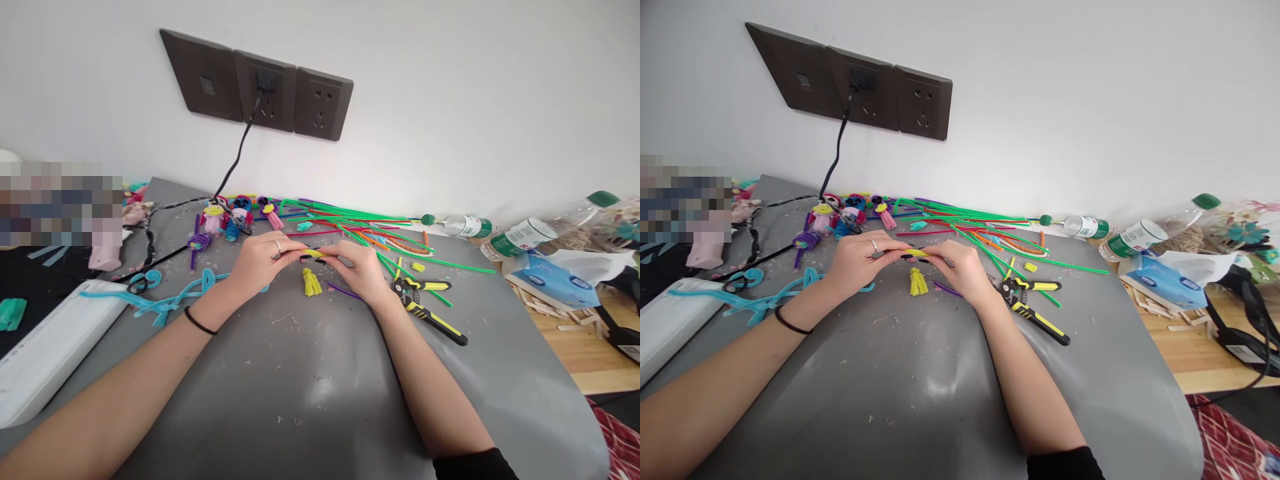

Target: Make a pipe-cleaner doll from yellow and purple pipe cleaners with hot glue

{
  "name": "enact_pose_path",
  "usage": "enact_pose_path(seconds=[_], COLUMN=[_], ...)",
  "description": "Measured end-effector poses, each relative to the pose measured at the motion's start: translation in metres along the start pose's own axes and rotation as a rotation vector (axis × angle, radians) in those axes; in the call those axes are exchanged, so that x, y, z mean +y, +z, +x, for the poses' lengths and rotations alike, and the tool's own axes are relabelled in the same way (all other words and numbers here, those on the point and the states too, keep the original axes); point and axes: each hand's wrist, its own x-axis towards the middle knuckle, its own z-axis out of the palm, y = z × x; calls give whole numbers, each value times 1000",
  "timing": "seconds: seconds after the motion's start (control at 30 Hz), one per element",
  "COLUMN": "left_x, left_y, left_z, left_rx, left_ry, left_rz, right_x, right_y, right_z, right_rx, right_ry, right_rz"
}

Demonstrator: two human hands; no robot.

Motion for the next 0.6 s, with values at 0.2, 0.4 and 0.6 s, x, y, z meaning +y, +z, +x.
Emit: enact_pose_path(seconds=[0.2,0.4,0.6], left_x=[-1,2,4], left_y=[-2,-2,-2], left_z=[0,2,2], left_rx=[-22,17,26], left_ry=[4,102,36], left_rz=[-2,18,2], right_x=[1,2,1], right_y=[-1,0,0], right_z=[0,0,0], right_rx=[-16,13,12], right_ry=[23,58,25], right_rz=[0,48,26])
